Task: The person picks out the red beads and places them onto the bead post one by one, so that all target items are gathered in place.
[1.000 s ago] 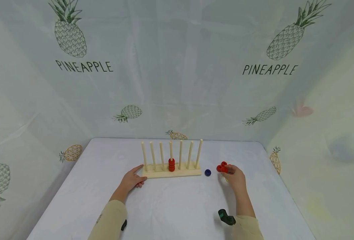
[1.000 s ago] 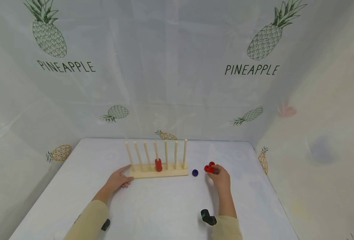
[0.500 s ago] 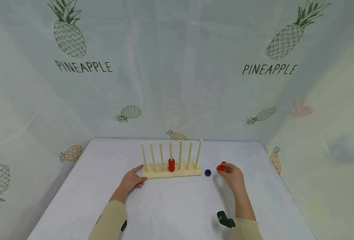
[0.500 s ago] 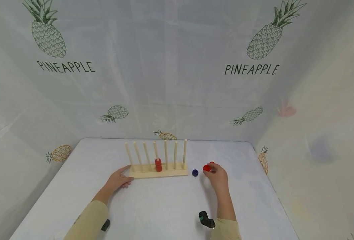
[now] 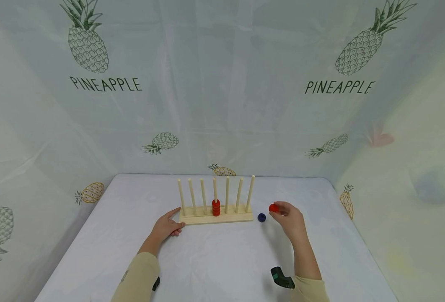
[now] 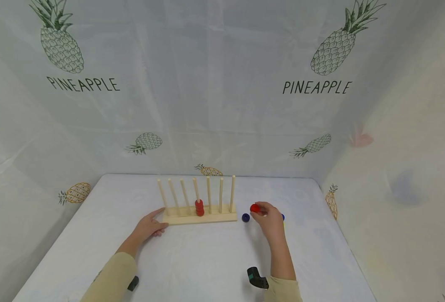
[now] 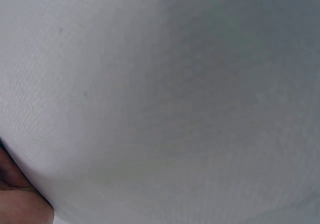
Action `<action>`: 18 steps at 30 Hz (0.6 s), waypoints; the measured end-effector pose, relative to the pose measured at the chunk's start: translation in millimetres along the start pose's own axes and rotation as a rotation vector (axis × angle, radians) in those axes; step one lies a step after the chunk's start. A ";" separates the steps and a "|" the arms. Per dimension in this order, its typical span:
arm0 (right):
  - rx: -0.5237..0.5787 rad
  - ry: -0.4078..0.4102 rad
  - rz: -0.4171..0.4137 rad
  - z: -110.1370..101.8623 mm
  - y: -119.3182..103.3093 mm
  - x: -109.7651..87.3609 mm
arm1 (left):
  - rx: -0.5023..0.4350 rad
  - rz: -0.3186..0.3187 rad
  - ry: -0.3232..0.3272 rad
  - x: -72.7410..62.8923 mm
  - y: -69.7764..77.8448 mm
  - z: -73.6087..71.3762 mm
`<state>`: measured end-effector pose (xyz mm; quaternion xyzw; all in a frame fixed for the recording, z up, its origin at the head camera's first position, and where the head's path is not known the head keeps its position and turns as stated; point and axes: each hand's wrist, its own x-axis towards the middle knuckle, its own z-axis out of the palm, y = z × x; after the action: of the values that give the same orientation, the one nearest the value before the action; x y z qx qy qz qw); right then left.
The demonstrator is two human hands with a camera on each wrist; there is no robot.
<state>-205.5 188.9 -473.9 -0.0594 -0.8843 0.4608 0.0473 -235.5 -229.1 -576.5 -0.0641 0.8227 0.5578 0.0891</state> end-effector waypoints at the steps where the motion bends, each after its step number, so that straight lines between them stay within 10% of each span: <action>1: -0.001 -0.001 -0.003 -0.3 -2.4 -0.7 | -0.003 -0.002 0.000 0.1 0.0 0.0; 18: 0.013 -0.014 -0.046 0.7 -41.5 -9.6 | -0.016 -0.003 -0.019 -0.7 0.1 -1.9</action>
<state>-198.7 163.4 -440.6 -0.0353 -0.8826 0.4658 0.0522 -235.0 -230.7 -575.6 -0.0607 0.8171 0.5650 0.0970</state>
